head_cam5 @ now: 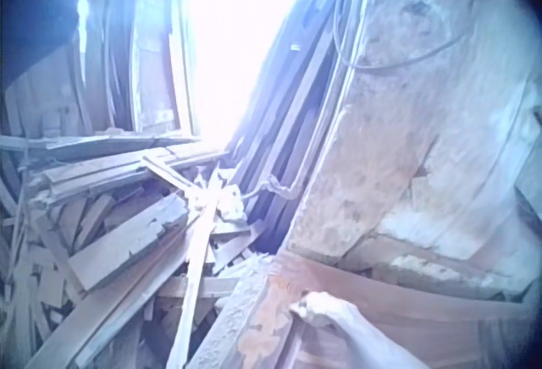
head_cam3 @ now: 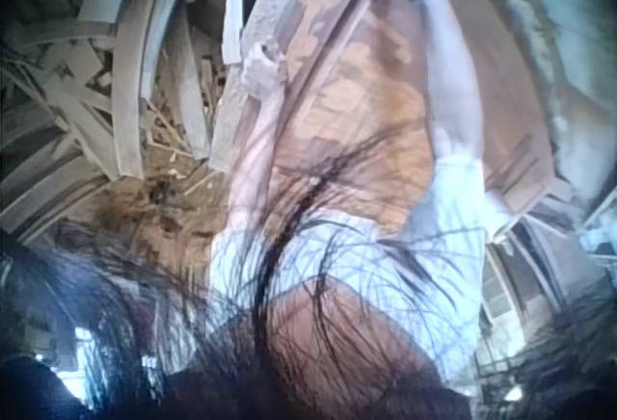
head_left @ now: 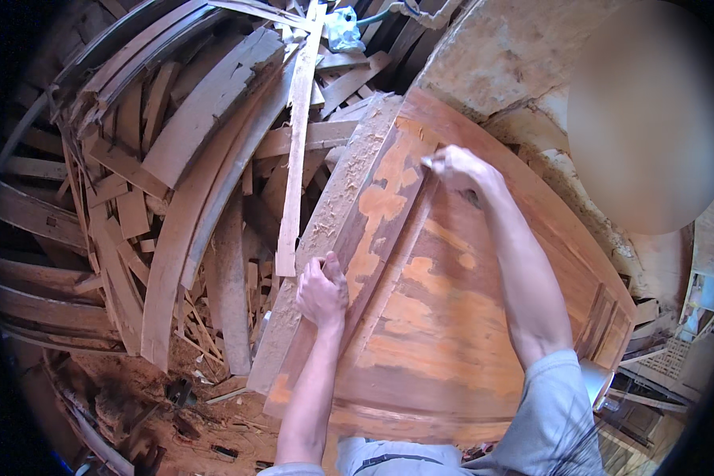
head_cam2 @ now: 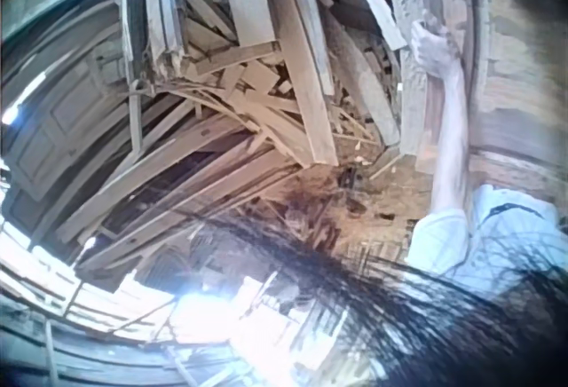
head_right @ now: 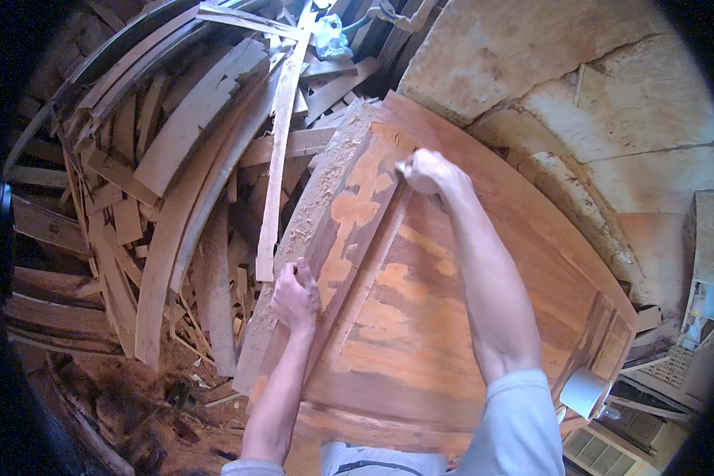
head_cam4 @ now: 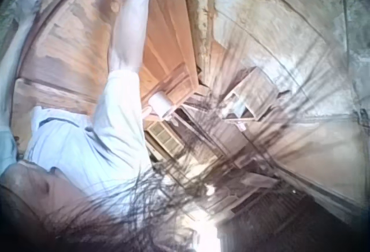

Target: The person sands the surface and edges of a wooden door using a small block. They then apply a liquid coating from a bucket onto the wood using a brush and by hand.

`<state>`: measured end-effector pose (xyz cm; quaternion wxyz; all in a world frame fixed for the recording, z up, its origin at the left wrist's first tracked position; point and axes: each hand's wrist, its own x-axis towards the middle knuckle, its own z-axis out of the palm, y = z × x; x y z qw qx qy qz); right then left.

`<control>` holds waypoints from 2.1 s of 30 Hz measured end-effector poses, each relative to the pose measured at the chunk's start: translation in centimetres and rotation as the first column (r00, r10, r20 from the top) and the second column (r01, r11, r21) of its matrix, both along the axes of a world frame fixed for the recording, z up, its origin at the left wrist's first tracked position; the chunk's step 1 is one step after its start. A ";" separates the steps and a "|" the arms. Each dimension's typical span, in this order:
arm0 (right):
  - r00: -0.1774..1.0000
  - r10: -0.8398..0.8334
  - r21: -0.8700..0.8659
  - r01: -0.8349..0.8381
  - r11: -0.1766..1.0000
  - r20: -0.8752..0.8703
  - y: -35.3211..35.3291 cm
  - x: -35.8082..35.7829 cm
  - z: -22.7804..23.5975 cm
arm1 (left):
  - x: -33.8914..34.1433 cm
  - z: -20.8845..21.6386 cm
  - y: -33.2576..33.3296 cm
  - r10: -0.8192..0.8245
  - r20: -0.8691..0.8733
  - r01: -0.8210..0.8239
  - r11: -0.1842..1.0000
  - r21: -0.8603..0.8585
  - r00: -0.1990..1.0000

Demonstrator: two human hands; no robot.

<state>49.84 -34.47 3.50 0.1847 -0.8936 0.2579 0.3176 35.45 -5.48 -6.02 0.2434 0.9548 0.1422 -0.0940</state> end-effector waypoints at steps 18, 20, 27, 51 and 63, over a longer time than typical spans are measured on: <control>0.970 0.244 -0.041 -0.244 0.969 0.001 -0.7 5.7 -3.2 | -0.1 0.1 0.4 -0.002 -0.021 0.001 1.000 -0.017 1.000; 0.975 0.222 -0.009 -0.222 0.975 0.006 -0.2 3.2 -2.7 | -0.1 0.1 0.2 0.003 -0.008 -0.003 0.999 -0.046 1.000; 0.955 0.297 0.029 -0.297 0.954 0.008 0.5 2.4 0.4 | 0.2 0.7 0.2 0.012 -0.023 -0.013 1.000 -0.023 1.000; 0.852 0.495 -0.095 -0.514 0.852 -0.172 3.0 7.2 -0.8 | -0.1 0.4 -0.4 -0.017 -0.005 0.017 0.999 -0.049 1.000; 0.973 -0.231 0.534 0.180 0.826 0.030 0.8 -6.5 3.2 | -0.1 0.4 0.5 -0.004 0.002 0.004 1.000 -0.028 1.000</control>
